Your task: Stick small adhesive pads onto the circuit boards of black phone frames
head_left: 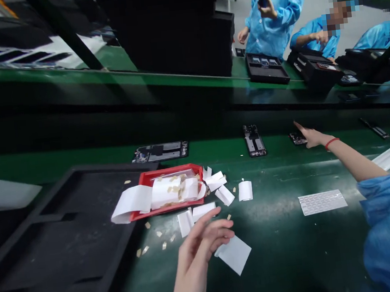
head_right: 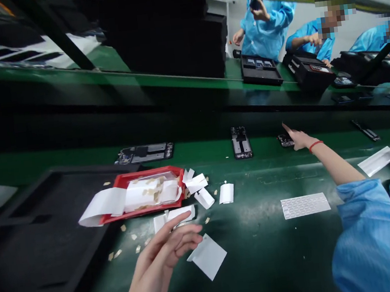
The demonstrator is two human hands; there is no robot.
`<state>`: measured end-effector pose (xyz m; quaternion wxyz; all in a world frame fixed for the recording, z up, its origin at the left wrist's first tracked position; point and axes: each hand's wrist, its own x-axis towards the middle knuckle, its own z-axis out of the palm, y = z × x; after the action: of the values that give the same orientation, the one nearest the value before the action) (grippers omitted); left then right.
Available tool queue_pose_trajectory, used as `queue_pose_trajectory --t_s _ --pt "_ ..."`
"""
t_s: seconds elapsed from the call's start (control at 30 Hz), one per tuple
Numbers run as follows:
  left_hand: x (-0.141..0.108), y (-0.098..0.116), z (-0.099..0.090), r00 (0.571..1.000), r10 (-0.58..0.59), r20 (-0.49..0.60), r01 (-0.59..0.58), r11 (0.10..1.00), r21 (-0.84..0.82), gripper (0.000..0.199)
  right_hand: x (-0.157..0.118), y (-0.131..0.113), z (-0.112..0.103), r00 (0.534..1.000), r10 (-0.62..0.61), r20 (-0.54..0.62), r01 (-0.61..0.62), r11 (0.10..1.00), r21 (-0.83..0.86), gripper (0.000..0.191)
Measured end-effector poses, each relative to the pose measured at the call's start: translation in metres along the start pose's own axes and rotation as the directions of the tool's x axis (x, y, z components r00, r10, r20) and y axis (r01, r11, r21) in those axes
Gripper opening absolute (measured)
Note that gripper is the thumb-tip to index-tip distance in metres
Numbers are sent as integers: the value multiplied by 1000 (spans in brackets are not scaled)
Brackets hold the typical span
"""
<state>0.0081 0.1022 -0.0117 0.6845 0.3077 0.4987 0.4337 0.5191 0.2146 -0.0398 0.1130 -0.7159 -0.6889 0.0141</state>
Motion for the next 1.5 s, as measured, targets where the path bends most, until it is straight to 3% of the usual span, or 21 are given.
queue_pose_trajectory --t_s 0.13,0.23,0.3,0.4,0.5,0.53,0.6,0.63,0.7,0.83,0.87,1.0,1.07,1.17,1.3,1.37,1.5 --pt "5 -1 -1 1000 -12 -1 12 1000 21 35 0 0 -9 987 36 159 -40 999 22 36" --pt "4 3 -3 1000 7 -7 -7 999 43 34 -4 -16 -27 988 80 133 -85 996 33 42" --pt "3 5 -2 999 34 9 -35 997 67 33 -13 -39 -41 992 86 92 -92 993 68 67" --pt "3 3 9 994 81 75 -91 986 137 33 -36 -102 -56 998 9 59 -20 980 197 115" --pt "2 0 24 969 178 170 -212 954 211 54 -69 -189 -59 983 -164 88 111 896 430 119" --pt "1 0 27 955 216 203 -260 938 227 69 -80 -217 -58 960 -252 121 129 782 610 117" --pt "-3 2 29 926 243 288 -314 920 235 98 -99 -268 -53 917 -373 140 117 589 800 118" --pt "-6 3 28 918 228 325 -311 922 230 104 -106 -287 -49 899 -414 145 100 514 852 119" --pt "-15 6 20 922 196 334 -274 940 205 99 -115 -315 -42 886 -441 143 79 447 891 121" --pt "-39 9 6 975 137 175 -149 987 60 62 -124 -336 -36 946 -322 18 108 371 922 117" --pt "-44 10 5 983 109 149 -110 994 0 57 -128 -338 -38 963 -266 -36 129 342 931 104" --pt "-58 16 10 994 -21 103 42 977 -211 46 -143 -351 -50 978 -127 -165 186 181 966 24" --pt "-60 19 15 993 -61 97 86 957 -277 41 -148 -361 -53 981 -139 -138 155 124 980 9" --pt "-61 18 17 999 -43 5 43 960 -276 42 -148 -373 -52 983 -173 -62 72 52 996 9" --pt "-61 10 13 961 4 -278 -53 984 -168 40 -146 -380 -47 988 -144 -61 62 1 998 11" --pt "-61 8 12 955 13 -296 -52 991 -124 44 -147 -381 -46 991 -117 -71 72 3 997 12" --pt "-62 15 17 976 -4 -217 -23 992 -121 55 -150 -385 -45 992 -105 -64 64 -2 998 14"
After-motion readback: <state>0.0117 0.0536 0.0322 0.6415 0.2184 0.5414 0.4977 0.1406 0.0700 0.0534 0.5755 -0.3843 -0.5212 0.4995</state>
